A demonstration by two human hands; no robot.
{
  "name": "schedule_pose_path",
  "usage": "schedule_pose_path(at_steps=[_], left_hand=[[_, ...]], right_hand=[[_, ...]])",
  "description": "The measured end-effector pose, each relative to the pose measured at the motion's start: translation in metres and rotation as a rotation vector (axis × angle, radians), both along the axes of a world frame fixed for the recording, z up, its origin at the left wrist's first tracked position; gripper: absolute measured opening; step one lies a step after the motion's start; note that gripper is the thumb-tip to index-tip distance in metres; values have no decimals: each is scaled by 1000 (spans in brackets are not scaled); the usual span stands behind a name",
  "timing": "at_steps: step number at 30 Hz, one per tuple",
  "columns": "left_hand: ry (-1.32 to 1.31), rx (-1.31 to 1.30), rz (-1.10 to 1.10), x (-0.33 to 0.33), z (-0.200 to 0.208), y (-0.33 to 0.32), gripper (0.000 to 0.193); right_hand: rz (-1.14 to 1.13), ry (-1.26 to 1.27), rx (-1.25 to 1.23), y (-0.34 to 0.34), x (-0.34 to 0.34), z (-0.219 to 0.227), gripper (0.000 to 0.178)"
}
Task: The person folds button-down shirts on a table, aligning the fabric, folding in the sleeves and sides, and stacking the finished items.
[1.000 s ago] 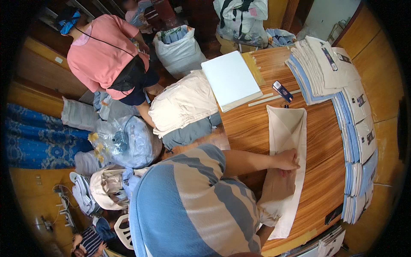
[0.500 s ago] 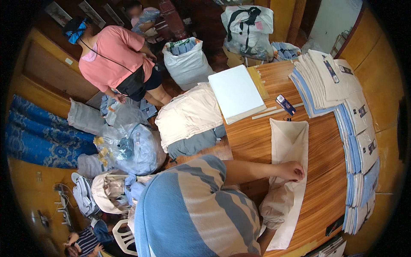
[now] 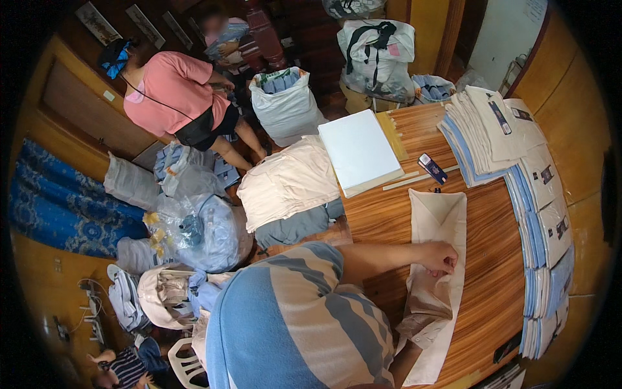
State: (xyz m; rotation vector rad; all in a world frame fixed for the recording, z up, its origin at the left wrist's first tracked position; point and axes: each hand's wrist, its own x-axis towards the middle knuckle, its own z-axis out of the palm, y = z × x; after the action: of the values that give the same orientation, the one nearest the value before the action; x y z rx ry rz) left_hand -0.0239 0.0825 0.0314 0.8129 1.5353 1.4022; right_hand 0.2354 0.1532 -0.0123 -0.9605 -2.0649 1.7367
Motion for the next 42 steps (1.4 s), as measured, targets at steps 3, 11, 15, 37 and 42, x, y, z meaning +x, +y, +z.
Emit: schedule_pose_path(at_steps=[3, 11, 15, 37, 42], left_hand=[[-63, -32, 13, -5, 9, -6, 21], [-325, -18, 102, -16, -12, -4, 15], [-196, -32, -75, -11, -24, 13, 24], [-608, 122, 7, -7, -6, -9, 25], [-507, 100, 185, -3, -12, -14, 29]], right_hand=[[4, -5, 2, 0, 4, -1, 38], [-18, -16, 34, -6, 18, 5, 35], [-86, 9, 108, -3, 51, 24, 34], [451, -310, 472, 38, 59, 205, 38], [245, -298, 585, 26, 46, 187, 29]])
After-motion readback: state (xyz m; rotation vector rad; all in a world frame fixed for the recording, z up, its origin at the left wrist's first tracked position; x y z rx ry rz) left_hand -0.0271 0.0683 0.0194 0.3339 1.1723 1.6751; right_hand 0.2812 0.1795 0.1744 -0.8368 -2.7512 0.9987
